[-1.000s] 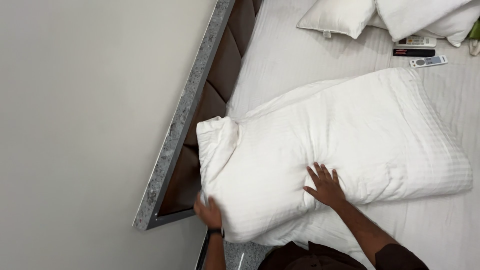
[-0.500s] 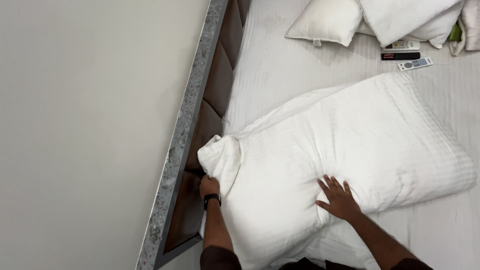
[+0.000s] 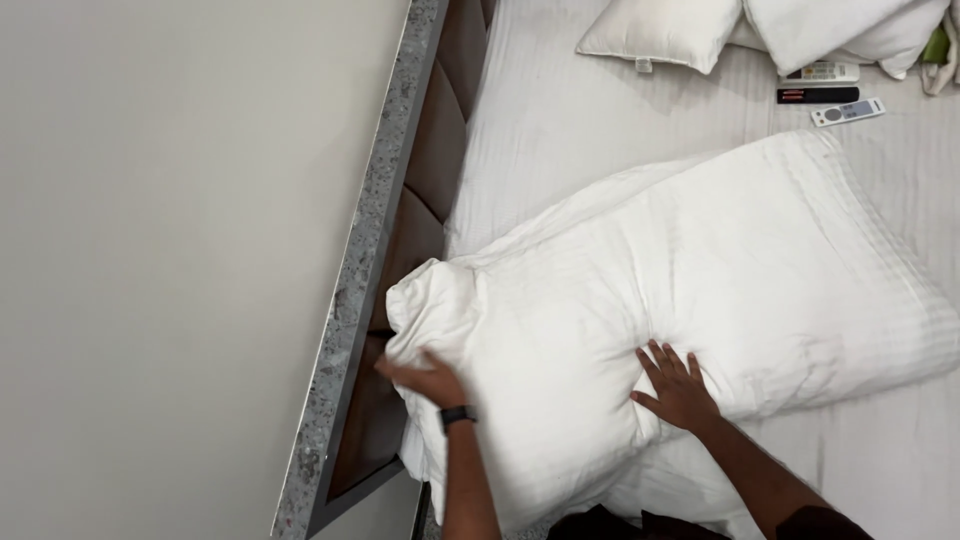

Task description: The person rolls a white duvet into a tight cylinder on a bed, then smooths the surface. They subsequently lift and rearrange several white pillows and a folded green item on the bed.

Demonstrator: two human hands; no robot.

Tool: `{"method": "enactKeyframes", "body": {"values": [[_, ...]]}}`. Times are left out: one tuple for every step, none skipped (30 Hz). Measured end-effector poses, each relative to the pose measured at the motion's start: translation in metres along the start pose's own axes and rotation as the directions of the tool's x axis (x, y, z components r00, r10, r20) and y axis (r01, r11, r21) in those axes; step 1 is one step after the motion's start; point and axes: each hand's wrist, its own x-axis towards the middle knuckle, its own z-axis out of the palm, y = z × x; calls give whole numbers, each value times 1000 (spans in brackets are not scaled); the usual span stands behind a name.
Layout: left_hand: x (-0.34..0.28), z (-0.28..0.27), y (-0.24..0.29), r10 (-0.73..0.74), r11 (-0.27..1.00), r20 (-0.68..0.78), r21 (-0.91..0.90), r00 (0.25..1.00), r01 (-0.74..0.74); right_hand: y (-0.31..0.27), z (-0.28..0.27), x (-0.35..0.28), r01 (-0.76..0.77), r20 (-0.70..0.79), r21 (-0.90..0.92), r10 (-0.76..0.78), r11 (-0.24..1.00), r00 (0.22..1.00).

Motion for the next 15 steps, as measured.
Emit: {"method": "enactKeyframes", "body": {"values": [[-13, -3, 26, 0, 1000, 2, -1, 1000, 0, 0, 2, 1, -2, 0, 1, 2, 1000, 1000], [-27, -6, 52, 218, 918, 389, 229, 895, -323, 0, 3, 1, 2, -10, 6, -2, 1000, 1000], [-40, -8, 79, 266, 698, 744, 290, 613, -654, 1, 5, 1, 6, -20, 10, -6, 1000, 1000], [-38, -4, 51, 268, 699, 744, 287, 612, -655, 2, 4, 0, 3, -22, 9, -3, 1000, 1000], [-34, 0, 24, 170, 673, 774, 361, 610, -645, 3, 4, 0, 13, -17, 35, -12, 999, 1000], [-31, 6, -2, 69, 638, 792, 433, 607, -637, 4, 4, -1, 22, -12, 60, -22, 998, 1000], [-15, -3, 10, 73, 637, 796, 426, 601, -642, 5, 5, 0, 15, -13, 64, -14, 998, 1000], [-1, -12, 22, -229, 624, 723, 623, 652, -472, 6, 7, 0, 22, -17, 80, -21, 997, 1000], [13, -22, 34, -510, 530, 576, 795, 639, -293, 7, 9, 0, 32, -21, 95, -30, 995, 999], [20, -29, 15, -508, 531, 580, 793, 637, -298, 5, 10, -3, 27, -21, 97, -25, 995, 999], [26, -32, -2, -539, 580, 583, 780, 609, -234, 6, 9, -3, 34, -37, 98, -30, 995, 999], [33, -35, -19, -567, 623, 587, 764, 578, -166, 7, 8, -3, 41, -54, 98, -35, 994, 998], [22, -41, -23, -562, 626, 594, 761, 576, -173, 7, 8, -3, 33, -57, 101, -27, 994, 998], [10, -45, -27, -401, 636, 653, 703, 643, -317, 7, 7, -3, 52, -78, 145, -41, 988, 996], [-1, -51, -31, -229, 616, 700, 642, 676, -456, 7, 7, -4, 72, -97, 188, -55, 979, 994]]}}
